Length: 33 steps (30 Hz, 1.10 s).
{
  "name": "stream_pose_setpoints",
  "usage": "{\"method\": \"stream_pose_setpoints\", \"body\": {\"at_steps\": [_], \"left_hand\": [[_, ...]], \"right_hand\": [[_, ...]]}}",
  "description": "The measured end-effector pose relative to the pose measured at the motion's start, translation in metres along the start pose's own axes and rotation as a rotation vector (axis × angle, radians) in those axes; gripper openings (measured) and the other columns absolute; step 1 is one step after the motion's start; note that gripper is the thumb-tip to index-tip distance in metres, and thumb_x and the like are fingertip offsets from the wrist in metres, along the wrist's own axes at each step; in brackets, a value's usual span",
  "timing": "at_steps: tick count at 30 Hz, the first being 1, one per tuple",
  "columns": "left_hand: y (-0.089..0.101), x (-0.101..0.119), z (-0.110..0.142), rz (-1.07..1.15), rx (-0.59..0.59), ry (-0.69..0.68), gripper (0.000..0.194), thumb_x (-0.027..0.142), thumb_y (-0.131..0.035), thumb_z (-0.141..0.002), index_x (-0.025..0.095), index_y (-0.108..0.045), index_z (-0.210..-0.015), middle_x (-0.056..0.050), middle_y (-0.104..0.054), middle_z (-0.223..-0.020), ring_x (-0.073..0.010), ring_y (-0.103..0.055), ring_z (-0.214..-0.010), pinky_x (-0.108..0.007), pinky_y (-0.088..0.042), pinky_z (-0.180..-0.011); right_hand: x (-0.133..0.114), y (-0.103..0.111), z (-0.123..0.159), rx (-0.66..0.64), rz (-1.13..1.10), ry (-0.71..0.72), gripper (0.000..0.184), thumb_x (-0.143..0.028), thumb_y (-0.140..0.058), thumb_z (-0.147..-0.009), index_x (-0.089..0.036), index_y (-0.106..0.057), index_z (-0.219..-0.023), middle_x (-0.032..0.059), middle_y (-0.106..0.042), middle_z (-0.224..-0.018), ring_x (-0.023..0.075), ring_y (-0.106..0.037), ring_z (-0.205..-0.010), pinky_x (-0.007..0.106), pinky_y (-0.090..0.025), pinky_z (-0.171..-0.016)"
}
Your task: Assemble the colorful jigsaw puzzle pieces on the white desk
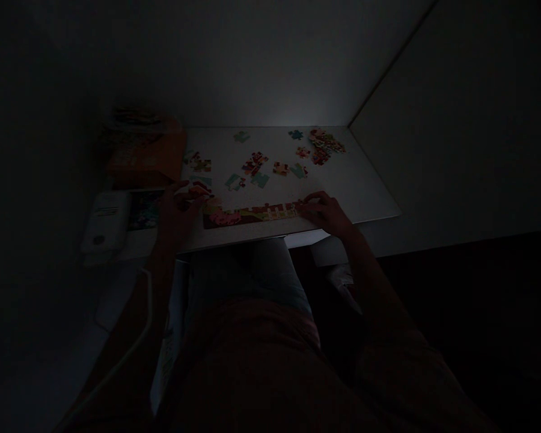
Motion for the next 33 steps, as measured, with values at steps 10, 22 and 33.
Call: {"method": "stream_pose_setpoints", "body": {"at_steps": [10, 22, 33], "left_hand": [[0.001, 0.0, 0.001, -0.031, -0.008, -0.001, 0.063, 0.038, -0.096, -0.087, 0.025, -0.067, -0.142, -0.008, -0.083, -0.112, -0.024, -0.08, -0.092, -0.038, -0.067, -0.083], [0.001, -0.011, -0.002, 0.035, -0.027, -0.027, 0.07, 0.043, -0.097, -0.084, 0.025, -0.069, -0.146, -0.008, -0.086, -0.113, -0.0199, -0.076, -0.082, -0.033, -0.059, -0.071], [0.001, -0.006, 0.003, 0.09, -0.043, -0.005, 0.07, 0.038, -0.092, -0.093, 0.024, -0.066, -0.156, -0.007, -0.085, -0.115, -0.0172, -0.077, -0.088, -0.029, -0.061, -0.076]], "right_hand": [[-0.003, 0.0, 0.001, -0.069, 0.046, -0.023, 0.04, -0.058, -0.06, -0.121, -0.039, -0.088, -0.141, 0.0102, -0.072, -0.148, 0.0216, -0.071, -0.087, 0.052, -0.061, -0.094], [0.002, 0.011, -0.004, 0.168, -0.165, -0.1, 0.045, -0.059, -0.071, -0.113, -0.036, -0.079, -0.151, 0.0136, -0.071, -0.141, 0.0291, -0.074, -0.108, 0.05, -0.068, -0.094], [0.035, 0.005, -0.027, 0.363, -0.285, -0.438, 0.043, -0.057, -0.075, -0.103, -0.029, -0.079, -0.135, 0.0096, -0.081, -0.117, 0.023, -0.068, -0.08, 0.042, -0.061, -0.075]]}}
Point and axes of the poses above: each hand's wrist, its own z-axis away from the middle knuckle, its own y-axis out of the back of the hand, x = y × z, the point moved 3 cm from there along -z, towards the middle knuckle
